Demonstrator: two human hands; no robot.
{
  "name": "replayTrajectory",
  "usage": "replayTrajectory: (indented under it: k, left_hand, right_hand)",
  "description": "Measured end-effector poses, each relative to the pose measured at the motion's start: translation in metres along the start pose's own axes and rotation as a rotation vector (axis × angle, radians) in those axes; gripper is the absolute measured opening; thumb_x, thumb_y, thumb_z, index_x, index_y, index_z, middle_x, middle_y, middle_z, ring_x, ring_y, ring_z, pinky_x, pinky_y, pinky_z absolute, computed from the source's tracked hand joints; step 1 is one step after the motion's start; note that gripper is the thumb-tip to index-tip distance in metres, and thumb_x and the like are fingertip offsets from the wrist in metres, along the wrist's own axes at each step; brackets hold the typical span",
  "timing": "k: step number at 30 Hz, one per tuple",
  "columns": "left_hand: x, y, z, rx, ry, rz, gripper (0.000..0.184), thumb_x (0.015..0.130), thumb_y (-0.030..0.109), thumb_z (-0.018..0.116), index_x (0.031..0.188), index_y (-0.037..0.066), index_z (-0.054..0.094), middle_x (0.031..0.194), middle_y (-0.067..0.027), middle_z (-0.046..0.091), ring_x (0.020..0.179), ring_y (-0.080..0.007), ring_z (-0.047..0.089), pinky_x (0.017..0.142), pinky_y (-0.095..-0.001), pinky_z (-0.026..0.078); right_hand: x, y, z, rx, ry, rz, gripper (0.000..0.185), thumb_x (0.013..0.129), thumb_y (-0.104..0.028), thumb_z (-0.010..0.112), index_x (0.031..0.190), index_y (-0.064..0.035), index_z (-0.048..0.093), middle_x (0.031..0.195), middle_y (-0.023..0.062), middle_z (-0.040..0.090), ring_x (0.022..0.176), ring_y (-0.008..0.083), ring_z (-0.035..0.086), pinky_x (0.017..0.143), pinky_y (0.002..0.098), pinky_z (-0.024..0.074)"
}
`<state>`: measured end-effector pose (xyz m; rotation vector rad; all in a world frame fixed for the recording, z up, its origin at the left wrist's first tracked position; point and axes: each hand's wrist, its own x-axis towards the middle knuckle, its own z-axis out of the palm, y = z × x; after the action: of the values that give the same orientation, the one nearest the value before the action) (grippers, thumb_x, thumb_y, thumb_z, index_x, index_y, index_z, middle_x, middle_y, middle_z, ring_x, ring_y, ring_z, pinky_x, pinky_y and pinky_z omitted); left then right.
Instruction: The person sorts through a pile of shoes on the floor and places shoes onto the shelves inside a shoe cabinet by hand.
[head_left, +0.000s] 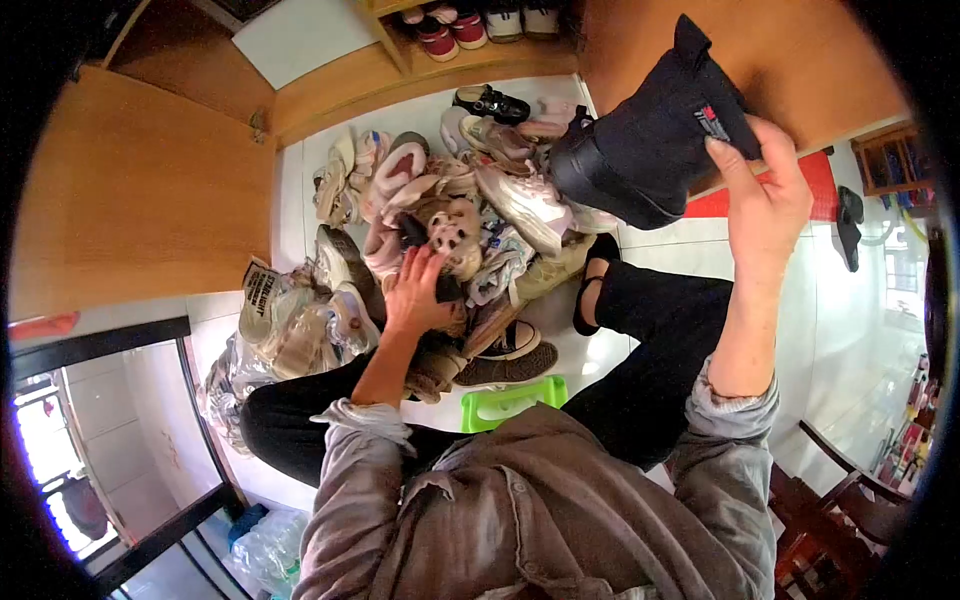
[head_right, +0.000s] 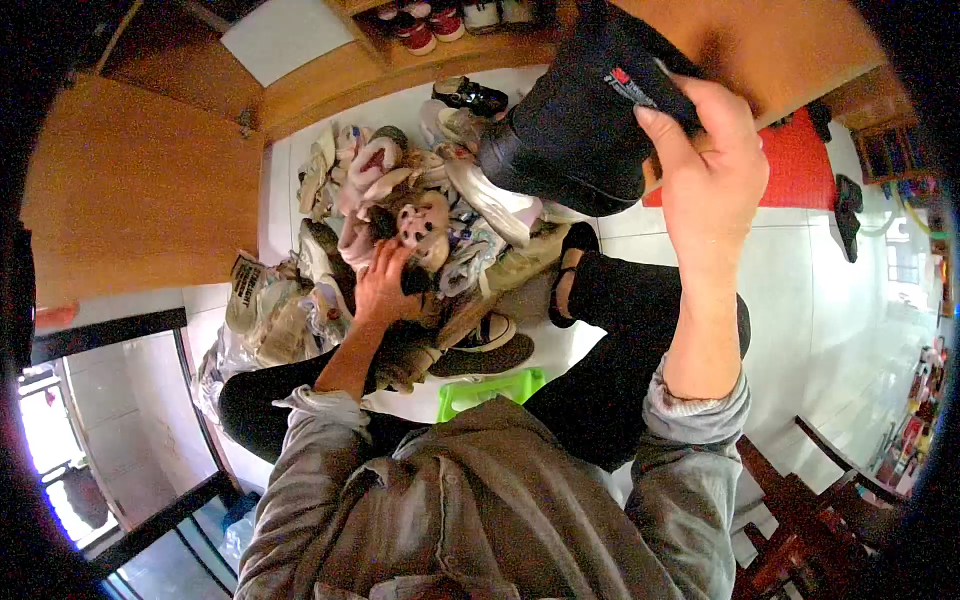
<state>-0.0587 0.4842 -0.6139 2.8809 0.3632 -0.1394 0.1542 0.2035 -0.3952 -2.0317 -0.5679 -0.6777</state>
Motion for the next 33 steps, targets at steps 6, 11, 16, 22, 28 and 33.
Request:
replayTrajectory:
  k: [6, 11, 16, 22, 28, 33]
  left_hand:
    - [-0.002, -0.044, -0.007, -0.227, 0.037, -0.322, 0.078, 0.055, 0.02, 0.077, 0.122, 0.015, 0.037, 0.129, -0.0111, 0.039, 0.114, -0.0308, 0.044, 0.087, -0.0402, 0.044]
    - [-0.014, -0.053, -0.006, -0.254, -0.075, -0.4, 0.069, 0.06, 0.011, 0.074, 0.118, 0.013, 0.037, 0.12, -0.0124, 0.048, 0.112, -0.0335, 0.045, 0.086, -0.0432, 0.042]
    - [-0.005, -0.022, 0.012, -0.257, 0.184, -0.031, 0.074, 0.061, 0.013, 0.074, 0.126, 0.008, 0.039, 0.131, -0.0186, 0.039, 0.126, -0.0336, 0.031, 0.103, -0.0392, 0.03]
    - [-0.019, 0.066, -0.104, -0.638, 0.412, 0.298, 0.091, 0.057, 0.01, 0.078, 0.133, 0.006, 0.03, 0.139, -0.0226, 0.025, 0.129, -0.0359, 0.027, 0.103, -0.039, 0.031]
    - [-0.062, 0.033, -0.115, -0.598, 0.169, 0.088, 0.025, 0.061, 0.01, 0.075, 0.081, 0.001, 0.063, 0.123, -0.0212, 0.046, 0.109, -0.0353, 0.05, 0.092, -0.0381, 0.041]
    - [-0.059, -0.007, -0.11, -0.82, 0.214, -0.341, 0.027, 0.061, 0.008, 0.073, 0.08, -0.004, 0.059, 0.11, -0.0207, 0.053, 0.095, -0.032, 0.054, 0.084, -0.0363, 0.043]
  right_hand:
    - [-0.002, 0.005, -0.007, -0.052, 0.056, -0.132, 0.024, 0.066, -0.005, 0.071, 0.089, -0.0051, 0.063, 0.082, 0.0073, 0.061, 0.072, 0.0207, 0.057, 0.067, 0.0296, 0.0441]
    - [-0.003, 0.004, -0.008, -0.148, 0.016, -0.178, 0.022, 0.064, -0.006, 0.071, 0.084, -0.0064, 0.062, 0.081, 0.0069, 0.061, 0.078, 0.0248, 0.057, 0.068, 0.0339, 0.0429]
    - [-0.022, -0.008, 0.023, -0.287, -0.202, -0.403, 0.015, 0.063, -0.01, 0.065, 0.077, -0.0131, 0.06, 0.085, -0.0013, 0.061, 0.089, 0.0205, 0.054, 0.076, 0.0398, 0.036]
    - [-0.097, -0.037, 0.082, -0.125, -0.906, -0.659, 0.01, 0.066, -0.012, 0.055, 0.074, -0.0121, 0.06, 0.096, 0.0026, 0.057, 0.11, 0.0216, 0.047, 0.091, 0.0431, 0.0364]
    - [-0.146, -0.056, 0.119, 0.321, -0.832, -0.439, 0.025, 0.068, -0.004, 0.059, 0.093, -0.0046, 0.058, 0.114, 0.0101, 0.049, 0.115, 0.0281, 0.042, 0.094, 0.0368, 0.0398]
    - [-0.147, -0.012, 0.155, -0.106, -0.856, -0.262, 0.044, 0.07, -0.005, 0.062, 0.112, -0.0003, 0.049, 0.129, 0.0189, 0.039, 0.121, 0.0331, 0.037, 0.1, 0.0409, 0.0349]
